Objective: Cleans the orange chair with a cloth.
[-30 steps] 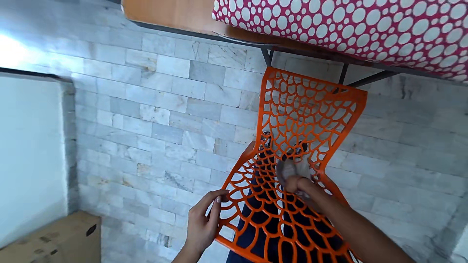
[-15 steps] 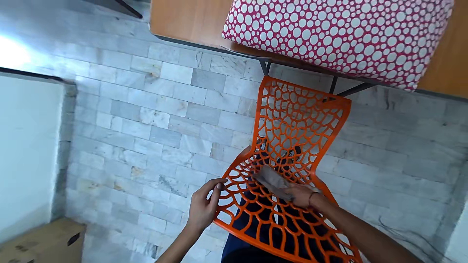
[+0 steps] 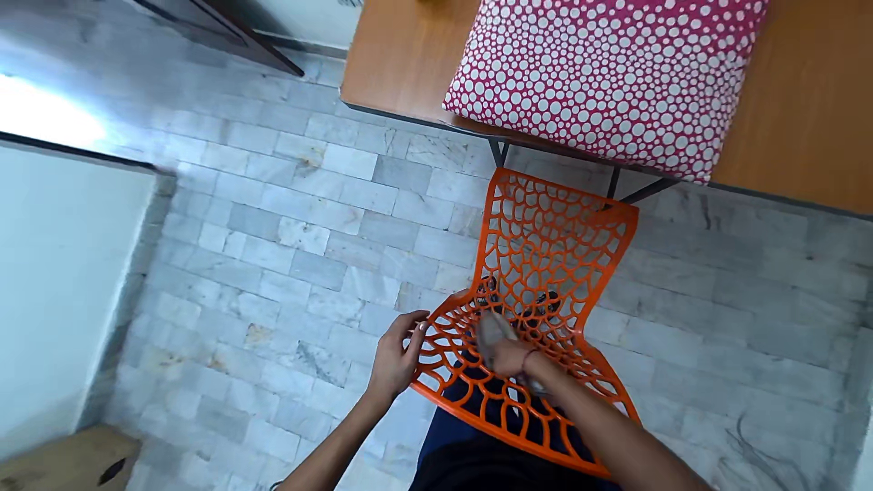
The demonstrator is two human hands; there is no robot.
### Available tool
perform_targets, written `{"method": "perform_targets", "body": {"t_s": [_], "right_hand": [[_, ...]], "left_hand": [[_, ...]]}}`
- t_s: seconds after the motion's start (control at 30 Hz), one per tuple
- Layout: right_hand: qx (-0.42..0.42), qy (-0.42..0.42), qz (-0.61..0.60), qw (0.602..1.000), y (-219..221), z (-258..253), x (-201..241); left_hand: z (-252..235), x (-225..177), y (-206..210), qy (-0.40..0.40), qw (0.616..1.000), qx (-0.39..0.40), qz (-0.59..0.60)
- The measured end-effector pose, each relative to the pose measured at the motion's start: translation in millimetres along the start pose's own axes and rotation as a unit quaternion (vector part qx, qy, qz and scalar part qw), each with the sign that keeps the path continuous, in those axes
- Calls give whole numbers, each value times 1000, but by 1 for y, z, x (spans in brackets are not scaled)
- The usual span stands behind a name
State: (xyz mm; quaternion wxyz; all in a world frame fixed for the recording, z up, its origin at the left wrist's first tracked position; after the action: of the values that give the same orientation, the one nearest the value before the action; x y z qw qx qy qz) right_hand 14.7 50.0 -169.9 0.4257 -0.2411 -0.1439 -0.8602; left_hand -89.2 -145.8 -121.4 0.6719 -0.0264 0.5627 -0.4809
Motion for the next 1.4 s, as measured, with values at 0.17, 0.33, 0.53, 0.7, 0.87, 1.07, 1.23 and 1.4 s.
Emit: {"method": "perform_targets", "body": {"t_s": [0.17, 0.33, 0.53, 0.7, 0.87, 1.07, 1.23, 1.4], "right_hand": [[-83, -145, -53, 985, -3, 15, 59], [-73, -68, -20, 995, 26, 41, 0], [-70, 277, -8, 958, 51, 93, -77], [-55, 269, -29, 961, 36, 83, -9], [-193, 49, -88, 976, 15, 48, 117], [-245, 48, -46, 967, 39, 61, 125], [-209, 218, -53, 952, 90, 130, 27], [-200, 412, -55, 887, 107, 162, -4]], "left_hand": [[-1, 9, 2, 62, 997, -33, 25], [-4, 10, 2, 104, 993, 1, 56], [-8, 10, -1, 124, 987, 70, 77], [-13, 11, -1, 136, 979, 111, 105], [-15, 15, 2, 115, 972, 105, 176], [-19, 20, 2, 74, 976, 95, 179], [-20, 16, 0, 100, 979, 119, 135], [-19, 18, -1, 106, 974, 125, 154]]}}
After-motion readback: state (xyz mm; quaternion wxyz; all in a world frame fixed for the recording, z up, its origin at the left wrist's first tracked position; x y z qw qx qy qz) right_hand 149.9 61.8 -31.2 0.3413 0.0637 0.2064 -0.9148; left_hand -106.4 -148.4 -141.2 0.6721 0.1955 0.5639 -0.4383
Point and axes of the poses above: each hand's wrist, its own z-axis away from the middle knuckle, its own y-axis out of the palm, x = y × z, the point moved 1 cm from there along -z, towards the middle knuckle, and after that the axes turned 7 degrees about z, right-handed, at the moved point
